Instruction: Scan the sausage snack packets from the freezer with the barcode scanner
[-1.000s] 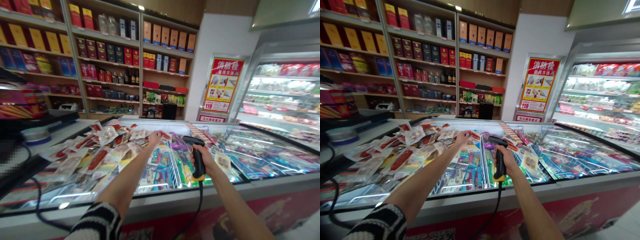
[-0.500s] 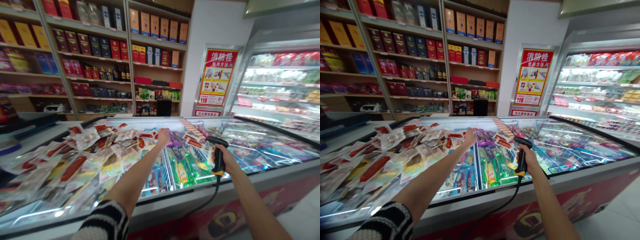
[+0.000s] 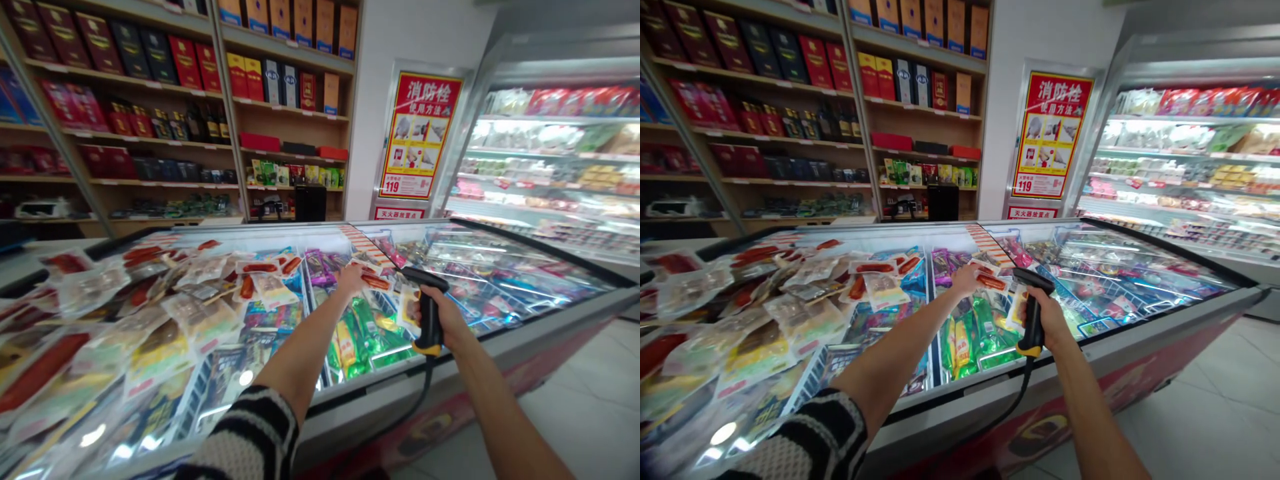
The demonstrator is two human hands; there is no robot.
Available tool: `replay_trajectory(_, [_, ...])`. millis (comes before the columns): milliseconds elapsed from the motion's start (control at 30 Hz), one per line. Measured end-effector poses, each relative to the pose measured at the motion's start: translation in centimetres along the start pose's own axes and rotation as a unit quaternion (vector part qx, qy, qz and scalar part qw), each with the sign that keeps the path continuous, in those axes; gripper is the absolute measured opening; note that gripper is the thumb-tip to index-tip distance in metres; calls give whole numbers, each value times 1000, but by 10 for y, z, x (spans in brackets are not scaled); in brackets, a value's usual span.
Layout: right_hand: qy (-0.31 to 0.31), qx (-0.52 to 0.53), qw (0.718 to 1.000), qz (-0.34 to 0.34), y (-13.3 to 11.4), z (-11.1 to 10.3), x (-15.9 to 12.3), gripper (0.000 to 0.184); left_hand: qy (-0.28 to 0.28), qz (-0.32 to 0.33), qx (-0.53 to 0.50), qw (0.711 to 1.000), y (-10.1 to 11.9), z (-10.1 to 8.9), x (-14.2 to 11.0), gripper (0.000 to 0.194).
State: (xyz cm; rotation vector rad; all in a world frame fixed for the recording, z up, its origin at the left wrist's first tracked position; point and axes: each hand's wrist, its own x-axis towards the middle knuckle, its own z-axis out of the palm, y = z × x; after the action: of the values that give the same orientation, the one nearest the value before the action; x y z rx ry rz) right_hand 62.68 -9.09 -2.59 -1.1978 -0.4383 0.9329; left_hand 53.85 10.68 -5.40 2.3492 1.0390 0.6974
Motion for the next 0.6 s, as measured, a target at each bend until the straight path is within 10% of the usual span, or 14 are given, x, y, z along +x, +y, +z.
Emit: replay_trajectory(600, [-155, -64, 985, 51, 37, 107, -46, 24, 77, -110, -192, 972, -80, -93, -57, 31])
